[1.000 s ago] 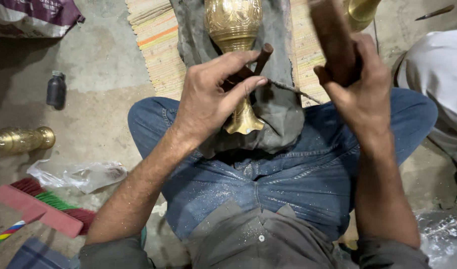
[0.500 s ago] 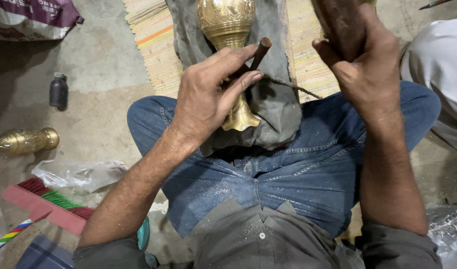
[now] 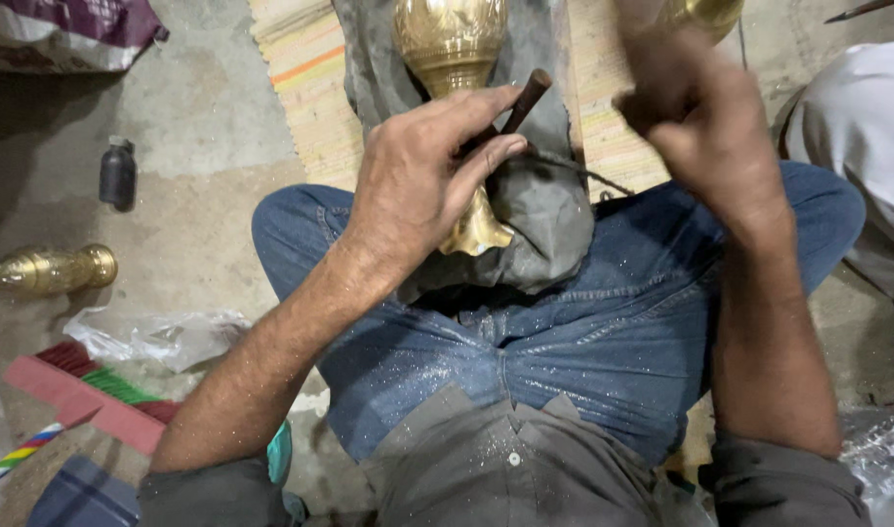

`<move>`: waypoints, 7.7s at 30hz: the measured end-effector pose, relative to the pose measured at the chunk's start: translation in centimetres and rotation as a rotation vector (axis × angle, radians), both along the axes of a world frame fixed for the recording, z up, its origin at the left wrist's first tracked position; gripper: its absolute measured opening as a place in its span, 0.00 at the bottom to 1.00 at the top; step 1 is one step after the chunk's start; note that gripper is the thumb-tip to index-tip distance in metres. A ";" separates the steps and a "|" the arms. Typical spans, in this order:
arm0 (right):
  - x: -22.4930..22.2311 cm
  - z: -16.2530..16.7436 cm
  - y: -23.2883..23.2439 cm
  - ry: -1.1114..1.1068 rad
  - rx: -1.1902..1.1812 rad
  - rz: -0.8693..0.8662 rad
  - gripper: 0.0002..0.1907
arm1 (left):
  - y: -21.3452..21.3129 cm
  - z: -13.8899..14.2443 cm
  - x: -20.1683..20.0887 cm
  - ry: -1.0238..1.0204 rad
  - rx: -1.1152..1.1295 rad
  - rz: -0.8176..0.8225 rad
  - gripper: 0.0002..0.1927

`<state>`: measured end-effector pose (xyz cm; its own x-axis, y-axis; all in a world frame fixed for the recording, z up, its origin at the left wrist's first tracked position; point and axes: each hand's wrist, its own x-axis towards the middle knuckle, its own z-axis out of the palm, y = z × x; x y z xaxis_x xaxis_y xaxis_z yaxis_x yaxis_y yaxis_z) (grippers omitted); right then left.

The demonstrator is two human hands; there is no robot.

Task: The person sits cross-legged on the floor holding a brass vase steady against a cloth-covered sandbag on their lap. They first rub the vase surface with a small abrasive block, then hold a chisel against the vase and strike it repeatedly with a wooden mallet to engrave decorative patterns, repositioning the chisel around the surface.

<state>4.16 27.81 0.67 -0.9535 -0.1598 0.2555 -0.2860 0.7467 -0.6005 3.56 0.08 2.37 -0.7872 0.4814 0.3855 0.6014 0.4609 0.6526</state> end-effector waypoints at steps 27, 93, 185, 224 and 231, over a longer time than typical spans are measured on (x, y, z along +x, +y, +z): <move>-0.6 -5.9 2.1 -0.018 -0.055 0.046 0.09 | -0.5 0.4 -0.7 -0.037 -0.002 -0.040 0.18; 2.3 -3.7 0.5 0.129 -0.232 -0.012 0.12 | -3.4 -1.8 -0.5 -0.106 0.207 -0.233 0.19; 3.2 -2.4 0.9 0.223 0.138 0.054 0.09 | -4.0 -2.2 -1.2 -0.065 0.124 -0.287 0.18; 4.9 4.9 -1.8 -0.032 0.307 -0.063 0.12 | -4.6 -5.2 -1.5 -0.143 0.302 -0.346 0.19; 4.7 4.9 -1.5 -0.020 0.344 -0.018 0.14 | -4.9 -5.4 -1.3 -0.111 0.337 -0.367 0.19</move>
